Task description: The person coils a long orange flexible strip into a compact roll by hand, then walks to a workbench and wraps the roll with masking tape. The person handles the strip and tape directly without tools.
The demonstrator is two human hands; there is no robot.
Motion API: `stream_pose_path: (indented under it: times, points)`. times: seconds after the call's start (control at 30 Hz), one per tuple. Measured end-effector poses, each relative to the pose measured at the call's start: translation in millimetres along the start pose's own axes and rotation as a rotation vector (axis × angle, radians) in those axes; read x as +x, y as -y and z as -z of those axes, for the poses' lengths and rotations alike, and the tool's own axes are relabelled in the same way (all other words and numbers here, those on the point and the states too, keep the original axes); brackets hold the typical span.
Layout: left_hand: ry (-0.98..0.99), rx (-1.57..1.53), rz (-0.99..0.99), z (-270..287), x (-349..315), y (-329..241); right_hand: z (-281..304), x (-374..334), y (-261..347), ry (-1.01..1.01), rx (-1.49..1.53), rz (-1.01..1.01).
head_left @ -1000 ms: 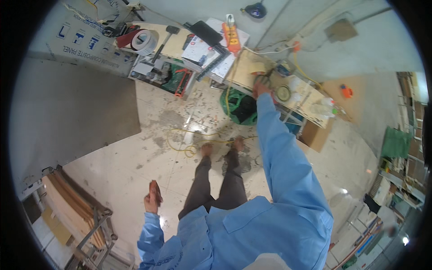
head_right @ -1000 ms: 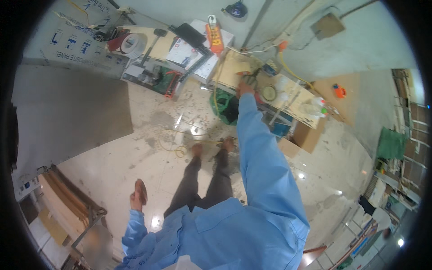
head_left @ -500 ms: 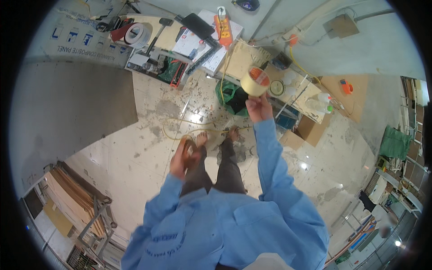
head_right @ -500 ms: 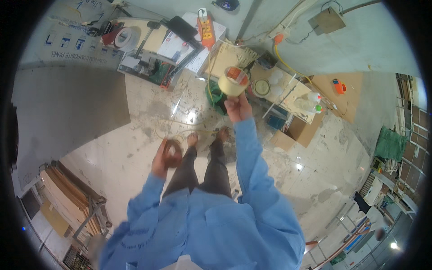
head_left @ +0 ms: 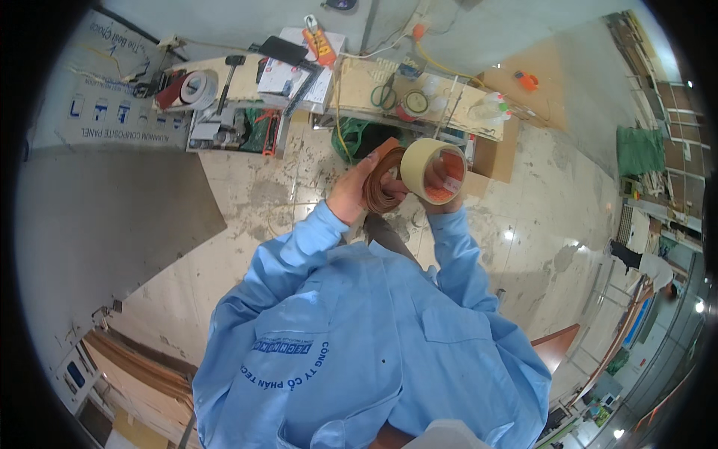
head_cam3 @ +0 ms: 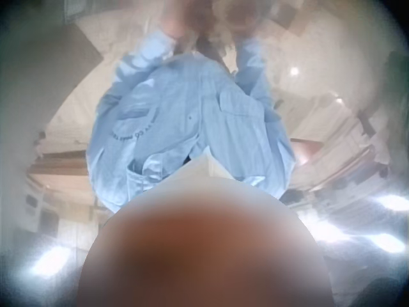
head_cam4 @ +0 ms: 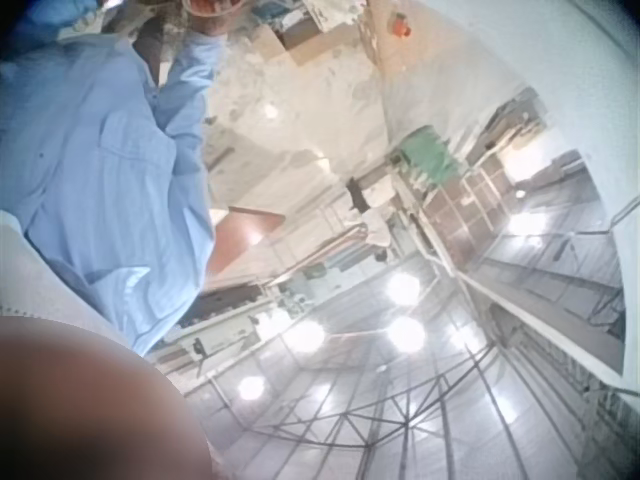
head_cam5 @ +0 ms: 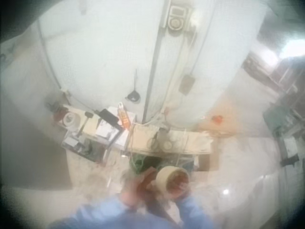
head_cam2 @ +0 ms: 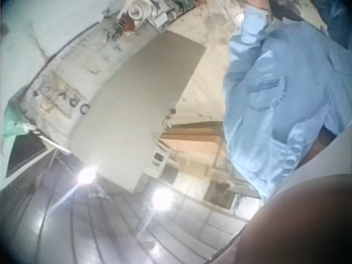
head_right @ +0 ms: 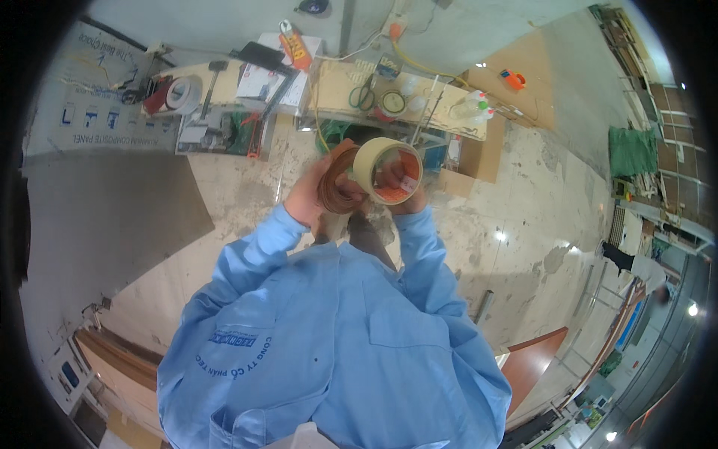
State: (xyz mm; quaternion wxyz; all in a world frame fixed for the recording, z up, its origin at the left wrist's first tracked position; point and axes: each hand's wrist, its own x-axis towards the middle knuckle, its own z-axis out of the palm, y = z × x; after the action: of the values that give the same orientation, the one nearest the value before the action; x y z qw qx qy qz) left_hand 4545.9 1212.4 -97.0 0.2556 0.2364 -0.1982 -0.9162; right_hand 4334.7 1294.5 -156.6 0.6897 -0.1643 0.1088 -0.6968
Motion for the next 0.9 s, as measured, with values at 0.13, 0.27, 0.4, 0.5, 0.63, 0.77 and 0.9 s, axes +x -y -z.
stream_pose_path:
  times: [0.13,0.27,0.4,0.5,0.63,0.77,0.9]
  points:
    - [0.055,-0.059,-0.105,-12,3,5,-9,-7,-12,-0.111,0.135,0.054]
    - [0.100,-0.035,-0.161,-21,2,-1,-13,-13,-16,-0.290,0.008,-0.022]
    - [0.041,-0.060,-0.130,-30,6,-7,-20,-14,-17,-0.257,0.073,0.038]
    - [0.008,-0.156,-0.141,-32,12,-9,-36,-13,-14,-0.344,-0.046,0.030]
    - [-0.028,-0.270,-0.162,-31,15,-9,-66,-13,-5,-0.485,-0.106,0.059]
    - [-0.026,-0.286,-0.161,-36,11,-11,-88,-13,-4,-0.504,-0.157,0.088]
    - [-0.062,-0.255,-0.191,-46,2,-23,-103,-12,-9,-0.544,-0.258,0.057]
